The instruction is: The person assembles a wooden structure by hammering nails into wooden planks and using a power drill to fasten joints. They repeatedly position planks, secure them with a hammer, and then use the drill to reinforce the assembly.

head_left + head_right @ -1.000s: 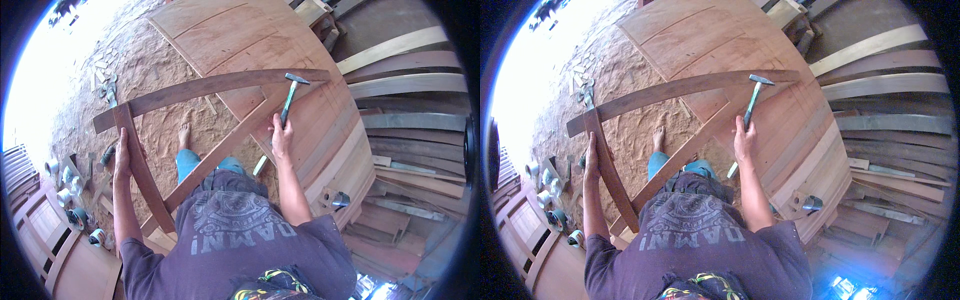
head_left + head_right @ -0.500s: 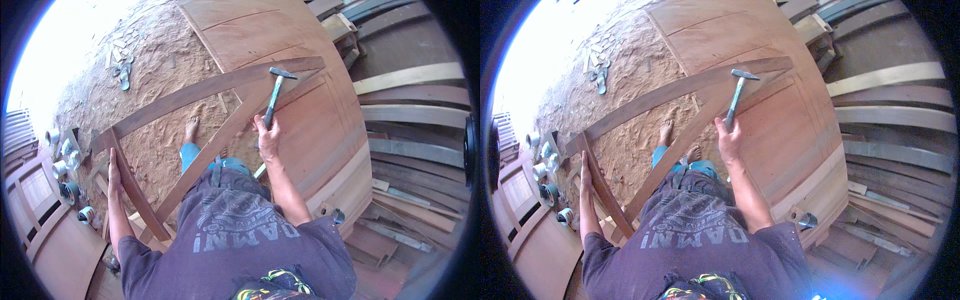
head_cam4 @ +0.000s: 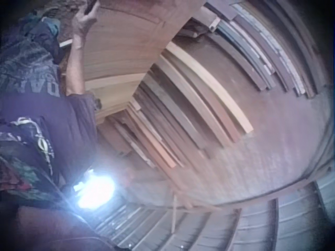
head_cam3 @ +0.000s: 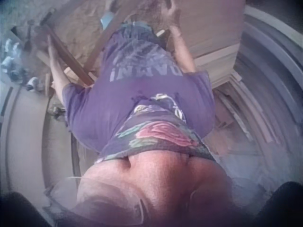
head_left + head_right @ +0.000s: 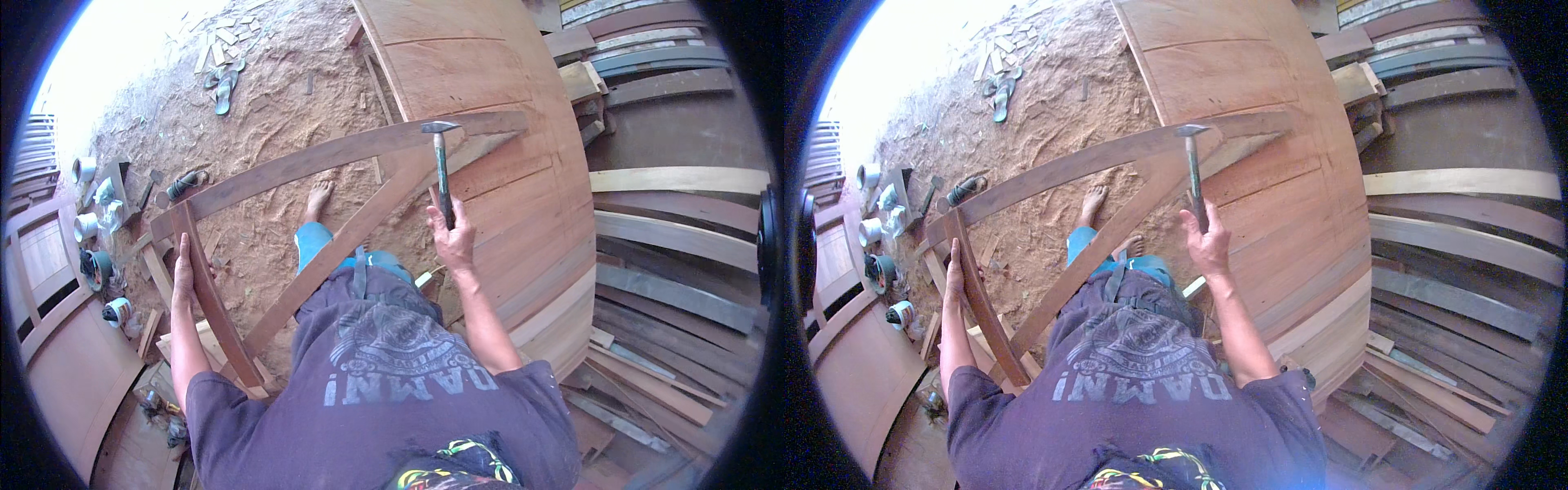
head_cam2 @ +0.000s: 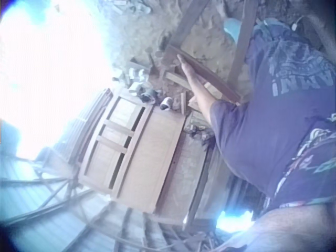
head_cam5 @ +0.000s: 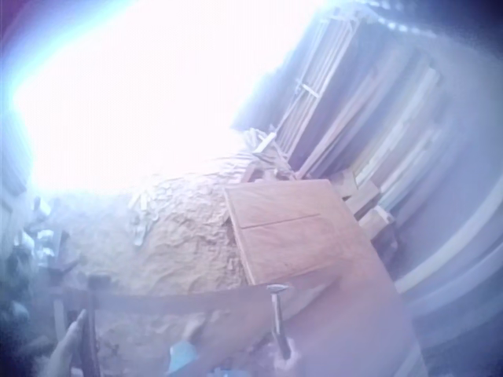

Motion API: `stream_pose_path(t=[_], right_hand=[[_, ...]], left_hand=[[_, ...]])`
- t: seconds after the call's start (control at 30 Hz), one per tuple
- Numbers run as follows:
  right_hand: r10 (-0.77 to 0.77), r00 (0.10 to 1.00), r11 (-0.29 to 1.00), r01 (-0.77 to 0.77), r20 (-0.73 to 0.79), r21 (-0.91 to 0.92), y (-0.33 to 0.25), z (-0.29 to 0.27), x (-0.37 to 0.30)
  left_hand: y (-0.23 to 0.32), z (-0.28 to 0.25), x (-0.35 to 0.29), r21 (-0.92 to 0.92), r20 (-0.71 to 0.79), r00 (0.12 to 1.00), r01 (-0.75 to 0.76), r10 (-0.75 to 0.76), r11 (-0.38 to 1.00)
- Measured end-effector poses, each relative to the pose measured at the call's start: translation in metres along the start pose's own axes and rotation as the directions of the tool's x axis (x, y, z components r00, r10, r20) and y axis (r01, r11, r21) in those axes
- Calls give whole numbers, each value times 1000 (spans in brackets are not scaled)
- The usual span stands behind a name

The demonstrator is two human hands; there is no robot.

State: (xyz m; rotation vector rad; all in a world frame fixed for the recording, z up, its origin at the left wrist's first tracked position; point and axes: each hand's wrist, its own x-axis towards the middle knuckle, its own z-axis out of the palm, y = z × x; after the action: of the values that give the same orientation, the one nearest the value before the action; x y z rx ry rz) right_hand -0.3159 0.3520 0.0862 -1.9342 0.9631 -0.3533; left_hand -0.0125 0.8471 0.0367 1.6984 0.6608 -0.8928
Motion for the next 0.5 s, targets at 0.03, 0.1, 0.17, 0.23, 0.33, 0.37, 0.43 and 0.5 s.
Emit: stream_pose_path(t=[0.03,0.1,0.17,0.23,0.33,0.37,0.43,0.5], right_hand=[[-89,996,992,91,22,-91,-9,-8,4],[-252,964,928,266,86,-262,-23,-19,12],[-331,935,897,354,129,-265,-26,-20,17],[-409,901,845,433,143,-314,-25,-20,20],[-318,932,873,359,174,-331,-30,-21,25],[-297,938,880,341,176,-332,-33,-22,24],[-259,949,893,307,182,-329,-42,-23,24],[-364,920,863,392,146,-318,-41,-20,23]], left_hand=[[1,0,0,2,2,1000,-5,5,1000],[4,3,0,12,9,1000,-14,14,1000],[5,1,2,18,28,999,-37,37,999],[3,3,3,19,28,999,-47,46,999],[3,4,6,24,7,999,-48,48,999],[2,3,7,28,9,999,-51,51,998],[0,1,8,23,14,998,-55,55,998],[1,2,7,10,33,998,-55,55,998]])
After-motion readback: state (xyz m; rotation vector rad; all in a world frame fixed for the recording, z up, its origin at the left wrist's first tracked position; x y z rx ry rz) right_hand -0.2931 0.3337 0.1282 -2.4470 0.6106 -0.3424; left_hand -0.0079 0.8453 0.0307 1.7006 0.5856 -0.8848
